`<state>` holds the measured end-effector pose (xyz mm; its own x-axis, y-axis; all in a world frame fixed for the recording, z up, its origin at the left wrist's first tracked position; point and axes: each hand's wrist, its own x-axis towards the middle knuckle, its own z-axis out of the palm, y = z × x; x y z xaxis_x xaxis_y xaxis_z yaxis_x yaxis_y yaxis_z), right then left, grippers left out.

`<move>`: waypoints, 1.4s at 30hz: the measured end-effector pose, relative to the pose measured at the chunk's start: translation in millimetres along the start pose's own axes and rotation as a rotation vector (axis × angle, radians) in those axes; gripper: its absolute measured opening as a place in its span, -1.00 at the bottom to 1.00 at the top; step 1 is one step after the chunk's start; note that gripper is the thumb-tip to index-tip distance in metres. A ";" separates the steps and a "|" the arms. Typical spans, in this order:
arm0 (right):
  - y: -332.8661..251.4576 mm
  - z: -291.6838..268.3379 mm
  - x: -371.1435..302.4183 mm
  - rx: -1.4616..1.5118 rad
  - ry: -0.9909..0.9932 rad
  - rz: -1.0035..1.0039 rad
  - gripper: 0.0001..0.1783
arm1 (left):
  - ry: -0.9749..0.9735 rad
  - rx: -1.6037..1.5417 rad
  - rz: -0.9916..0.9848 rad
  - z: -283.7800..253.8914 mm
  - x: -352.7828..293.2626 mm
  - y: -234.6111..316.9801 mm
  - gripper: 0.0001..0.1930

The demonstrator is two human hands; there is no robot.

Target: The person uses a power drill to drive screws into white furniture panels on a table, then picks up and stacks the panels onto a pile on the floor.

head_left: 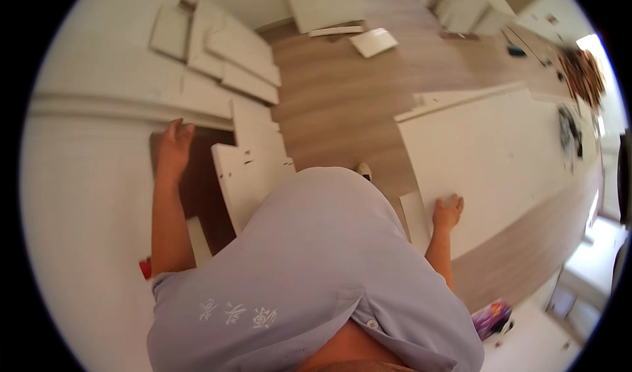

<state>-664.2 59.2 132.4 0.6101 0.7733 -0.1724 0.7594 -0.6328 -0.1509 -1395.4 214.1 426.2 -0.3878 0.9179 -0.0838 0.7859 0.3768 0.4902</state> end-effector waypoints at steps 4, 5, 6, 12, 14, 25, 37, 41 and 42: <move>-25.0 -3.8 46.6 0.072 -0.059 -0.101 -0.22 | -0.086 -0.162 -0.341 23.7 -107.8 -43.7 -0.09; -34.1 -3.3 58.2 0.096 -0.074 -0.106 -0.24 | -0.139 -0.292 -0.478 32.8 -130.8 -46.1 -0.06; -42.3 -3.5 68.0 0.091 -0.075 -0.140 -0.25 | -0.206 -0.399 -0.549 40.9 -151.8 -46.5 -0.06; -89.6 -3.5 102.5 0.029 -0.102 -0.195 -0.26 | -0.361 -1.005 -0.682 86.1 -228.2 -76.7 -0.19; -93.6 0.8 100.7 0.014 -0.063 -0.145 -0.25 | -0.257 -1.076 -0.853 110.6 -240.6 -111.1 -0.33; -65.2 3.8 130.9 0.198 -0.249 -0.246 -0.34 | -0.309 -0.667 -0.603 251.3 -273.1 -224.8 -0.51; -57.4 30.6 126.9 0.426 -0.294 -0.151 -0.36 | -0.042 -0.373 -0.519 216.1 -272.3 -264.1 -0.48; -64.2 17.6 112.7 0.391 -0.301 -0.121 -0.37 | 0.062 -0.260 -0.643 199.7 -269.2 -273.5 -0.43; -67.3 13.3 108.0 0.353 -0.290 -0.146 -0.38 | 0.079 -0.211 -0.645 196.5 -267.6 -278.4 -0.41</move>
<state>-652.4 184.8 111.0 0.3765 0.8441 -0.3817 0.6787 -0.5317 -0.5065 -1415.7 -112.0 141.8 -0.7871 0.5033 -0.3566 0.2782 0.8057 0.5230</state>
